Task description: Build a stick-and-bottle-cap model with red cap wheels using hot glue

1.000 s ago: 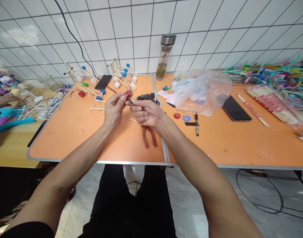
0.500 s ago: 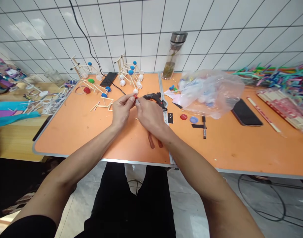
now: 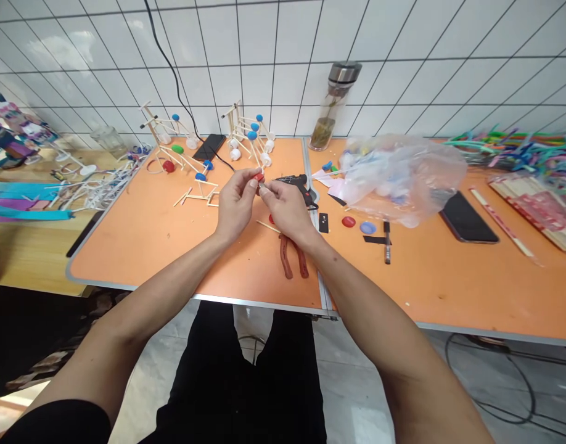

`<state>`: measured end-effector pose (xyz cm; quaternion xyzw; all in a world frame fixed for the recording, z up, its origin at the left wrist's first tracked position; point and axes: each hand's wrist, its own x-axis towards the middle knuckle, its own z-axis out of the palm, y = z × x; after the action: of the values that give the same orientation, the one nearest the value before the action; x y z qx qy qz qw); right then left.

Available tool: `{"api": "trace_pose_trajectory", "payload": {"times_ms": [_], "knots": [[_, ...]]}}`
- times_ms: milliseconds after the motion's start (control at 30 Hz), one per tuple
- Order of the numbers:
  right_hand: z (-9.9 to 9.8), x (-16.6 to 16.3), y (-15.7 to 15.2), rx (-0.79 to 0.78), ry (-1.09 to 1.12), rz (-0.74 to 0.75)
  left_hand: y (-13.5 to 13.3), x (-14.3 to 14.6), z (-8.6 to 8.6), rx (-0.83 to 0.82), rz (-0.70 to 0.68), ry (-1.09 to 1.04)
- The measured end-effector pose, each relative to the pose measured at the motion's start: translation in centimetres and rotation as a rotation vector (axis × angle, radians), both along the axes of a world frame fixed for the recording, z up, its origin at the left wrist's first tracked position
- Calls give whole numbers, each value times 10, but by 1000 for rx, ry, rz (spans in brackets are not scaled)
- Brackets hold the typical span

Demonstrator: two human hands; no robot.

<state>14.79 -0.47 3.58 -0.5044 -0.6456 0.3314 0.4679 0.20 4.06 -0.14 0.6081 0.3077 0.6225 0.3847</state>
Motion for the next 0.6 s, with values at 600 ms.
{"api": "trace_pose_trajectory", "payload": {"times_ms": [600], "knots": [[14,-7,-10,11,-354,-125,6,1,-7,-79,-122,-137]]}}
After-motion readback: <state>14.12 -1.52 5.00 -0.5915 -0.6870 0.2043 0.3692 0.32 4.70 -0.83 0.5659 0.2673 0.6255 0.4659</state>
